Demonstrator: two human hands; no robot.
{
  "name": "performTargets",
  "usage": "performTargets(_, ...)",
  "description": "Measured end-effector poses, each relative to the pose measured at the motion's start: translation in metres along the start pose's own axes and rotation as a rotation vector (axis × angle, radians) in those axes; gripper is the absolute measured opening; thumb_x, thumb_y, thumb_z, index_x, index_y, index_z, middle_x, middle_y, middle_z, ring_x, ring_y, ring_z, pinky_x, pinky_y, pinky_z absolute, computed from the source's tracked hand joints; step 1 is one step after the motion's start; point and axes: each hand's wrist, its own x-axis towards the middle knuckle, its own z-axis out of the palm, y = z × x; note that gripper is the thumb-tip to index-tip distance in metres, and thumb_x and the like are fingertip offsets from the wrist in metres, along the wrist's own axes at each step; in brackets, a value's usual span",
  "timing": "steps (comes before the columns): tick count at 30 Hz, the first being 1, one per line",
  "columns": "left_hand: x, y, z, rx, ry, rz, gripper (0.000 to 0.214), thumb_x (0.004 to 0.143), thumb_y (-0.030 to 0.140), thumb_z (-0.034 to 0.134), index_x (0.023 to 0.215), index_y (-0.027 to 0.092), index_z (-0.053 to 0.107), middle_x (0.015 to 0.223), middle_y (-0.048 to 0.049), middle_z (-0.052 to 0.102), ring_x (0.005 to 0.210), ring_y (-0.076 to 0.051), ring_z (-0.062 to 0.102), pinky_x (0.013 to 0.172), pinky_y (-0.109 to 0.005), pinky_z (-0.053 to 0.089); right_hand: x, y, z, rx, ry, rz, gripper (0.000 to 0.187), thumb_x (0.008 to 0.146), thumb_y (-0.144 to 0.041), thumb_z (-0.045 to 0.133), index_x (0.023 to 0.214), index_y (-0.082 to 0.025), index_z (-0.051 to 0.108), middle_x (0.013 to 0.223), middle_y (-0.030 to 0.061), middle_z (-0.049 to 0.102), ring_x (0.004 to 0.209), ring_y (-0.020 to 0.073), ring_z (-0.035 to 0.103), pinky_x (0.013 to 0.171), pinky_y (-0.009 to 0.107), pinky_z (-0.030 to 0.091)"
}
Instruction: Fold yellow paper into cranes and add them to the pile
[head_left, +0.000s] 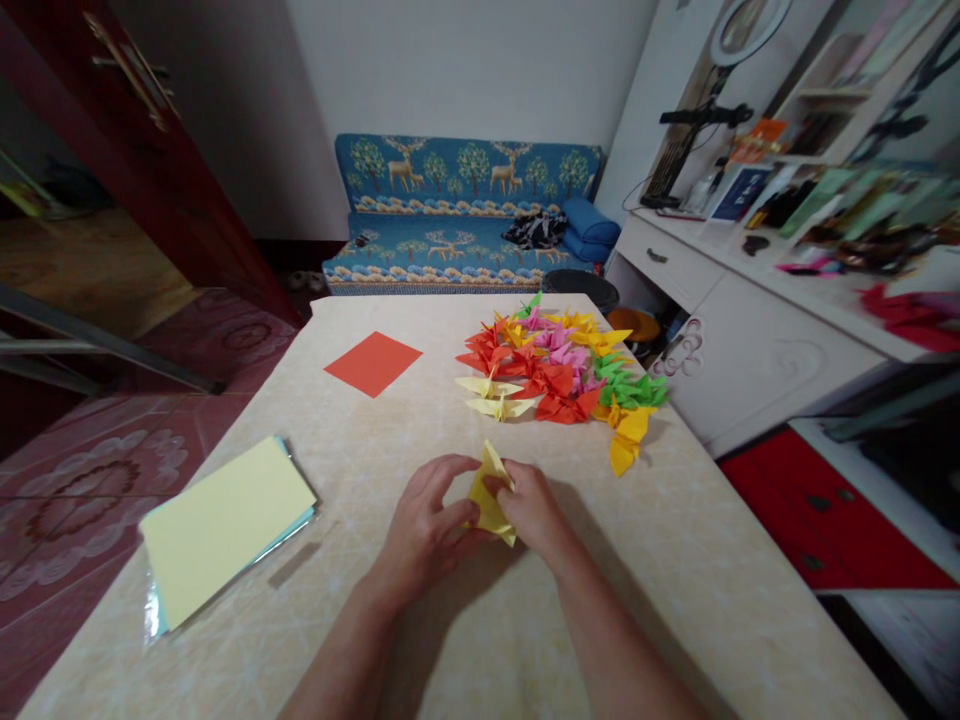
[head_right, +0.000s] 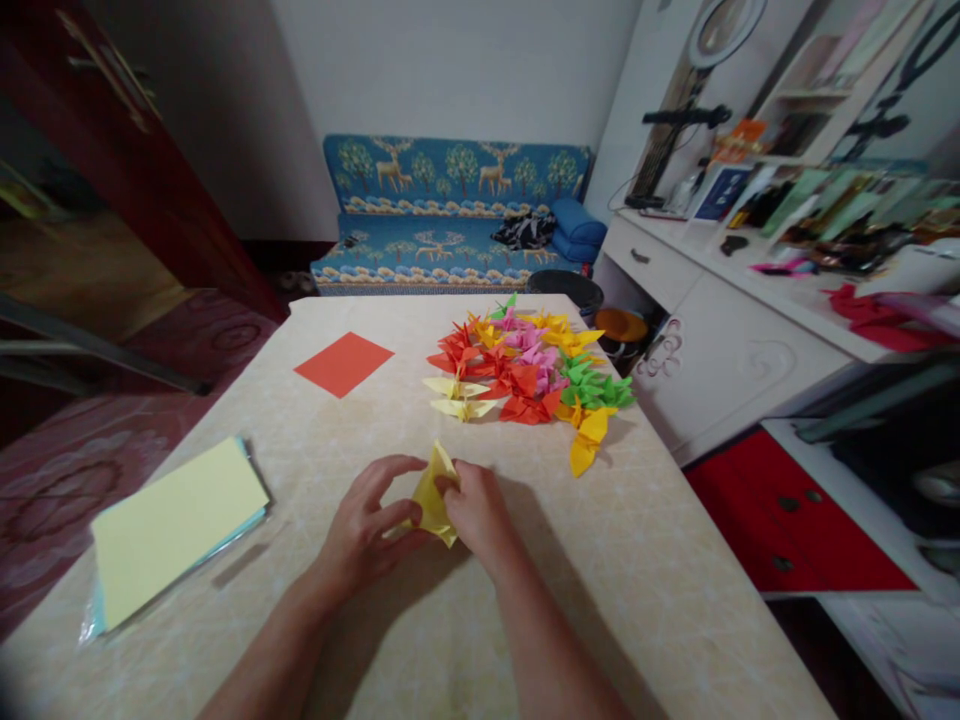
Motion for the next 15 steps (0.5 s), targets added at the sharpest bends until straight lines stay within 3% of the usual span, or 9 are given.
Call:
performTargets(3, 0.000, 0.001, 0.000, -0.025, 0.026, -0.022, 0.013, 0.080, 0.025, 0.064, 0.069, 0.019, 0.060, 0.110, -0.0110, 0.060, 0.104, -0.024, 0.056, 0.085, -0.039, 0.048, 0.000, 0.000, -0.001, 0.033, 0.025, -0.006, 0.012, 0.075, -0.021, 0.055, 0.071, -0.016, 0.065, 0.062, -0.0007, 0.060, 0.056, 0.0124, 0.049, 0.048, 0.019, 0.034)
performTargets(6, -0.001, 0.000, -0.001, -0.091, 0.096, -0.130, 0.011, 0.079, 0.022, 0.065, 0.071, 0.018, 0.059, 0.110, -0.0112, 0.060, 0.099, -0.021, 0.058, 0.081, -0.034, 0.050, 0.001, -0.002, -0.003, 0.057, 0.028, -0.011, 0.012, 0.074, -0.024, 0.057, 0.065, -0.016, 0.061, 0.057, -0.0037, 0.052, 0.054, 0.0104, 0.044, 0.049, 0.018, 0.032)
performTargets(11, -0.003, -0.004, 0.000, -0.226, 0.227, -0.397, 0.015, 0.078, 0.023, 0.067, 0.067, 0.017, 0.058, 0.101, -0.0087, 0.066, 0.090, -0.018, 0.062, 0.079, -0.028, 0.049, 0.002, -0.010, -0.007, 0.171, -0.072, -0.026, 0.026, 0.078, -0.033, 0.056, 0.058, -0.016, 0.054, 0.054, -0.0055, 0.039, 0.054, 0.0089, 0.037, 0.050, 0.019, 0.028)
performTargets(15, -0.006, -0.005, 0.004, -0.382, 0.230, -0.699, 0.021, 0.078, 0.031, 0.066, 0.066, 0.016, 0.058, 0.076, -0.0035, 0.067, 0.067, -0.013, 0.060, 0.062, -0.021, 0.046, 0.001, -0.016, -0.010, 0.258, -0.092, -0.051, 0.038, 0.084, -0.043, 0.050, 0.060, -0.015, 0.056, 0.056, -0.0040, 0.044, 0.056, 0.0098, 0.040, 0.053, 0.021, 0.029)
